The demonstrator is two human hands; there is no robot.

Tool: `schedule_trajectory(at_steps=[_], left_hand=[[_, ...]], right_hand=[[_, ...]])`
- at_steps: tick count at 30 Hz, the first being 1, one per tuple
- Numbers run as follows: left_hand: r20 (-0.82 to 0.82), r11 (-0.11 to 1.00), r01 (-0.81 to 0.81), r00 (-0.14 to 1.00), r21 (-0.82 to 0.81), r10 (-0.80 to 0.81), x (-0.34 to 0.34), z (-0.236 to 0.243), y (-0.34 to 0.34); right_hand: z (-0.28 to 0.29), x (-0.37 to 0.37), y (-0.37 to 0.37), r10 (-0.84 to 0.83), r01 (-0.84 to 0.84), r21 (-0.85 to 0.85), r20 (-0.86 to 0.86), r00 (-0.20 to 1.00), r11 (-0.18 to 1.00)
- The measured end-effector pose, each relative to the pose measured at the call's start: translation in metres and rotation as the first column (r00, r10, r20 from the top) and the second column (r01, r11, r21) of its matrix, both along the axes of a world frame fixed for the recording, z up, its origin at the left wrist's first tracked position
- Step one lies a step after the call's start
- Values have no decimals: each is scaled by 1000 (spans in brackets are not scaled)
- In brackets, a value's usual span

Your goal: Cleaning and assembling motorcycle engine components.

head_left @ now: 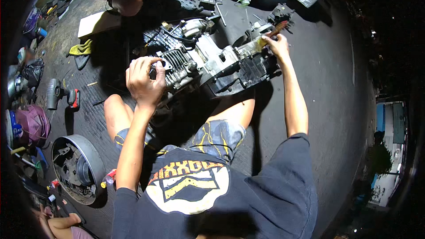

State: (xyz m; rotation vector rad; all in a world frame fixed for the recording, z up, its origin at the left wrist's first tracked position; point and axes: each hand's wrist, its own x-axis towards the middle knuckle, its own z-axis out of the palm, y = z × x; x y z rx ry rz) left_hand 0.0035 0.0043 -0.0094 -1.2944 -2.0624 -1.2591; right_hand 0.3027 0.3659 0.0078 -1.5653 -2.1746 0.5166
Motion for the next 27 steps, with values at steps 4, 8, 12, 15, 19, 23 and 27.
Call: schedule_trajectory(at_steps=[4, 8, 12, 15, 19, 23, 27], left_hand=[[17, 1000, 7, 1000, -24, -7, 1, 10, 1], [29, 1000, 1, 1000, -22, 0, -3, 4, -1], [20, 999, -10, 1000, -36, 11, -3, 4, -3], [1, 1000, 8, 1000, 22, -8, 0, 4, 4], [23, 1000, 17, 1000, 9, -17, -3, 2, -4], [46, 1000, 16, 999, 6, -17, 2, 2, -3], [10, 1000, -3, 1000, 11, 2, -3, 1, -3]], right_hand=[[-9, -3, 1, 227, -226, 41, -33, 973, 973], [12, -27, -21, -25, -15, 215, 183, 983, 976], [10, -41, -57, 134, -135, 35, 33, 990, 990], [-3, -11, -36, 221, -220, 24, -68, 973, 975], [11, -6, -36, 7, -83, 249, 291, 957, 965], [-8, 2, -48, 126, -123, 194, -4, 992, 973], [2, -8, -66, 179, -195, 334, 77, 981, 922]])
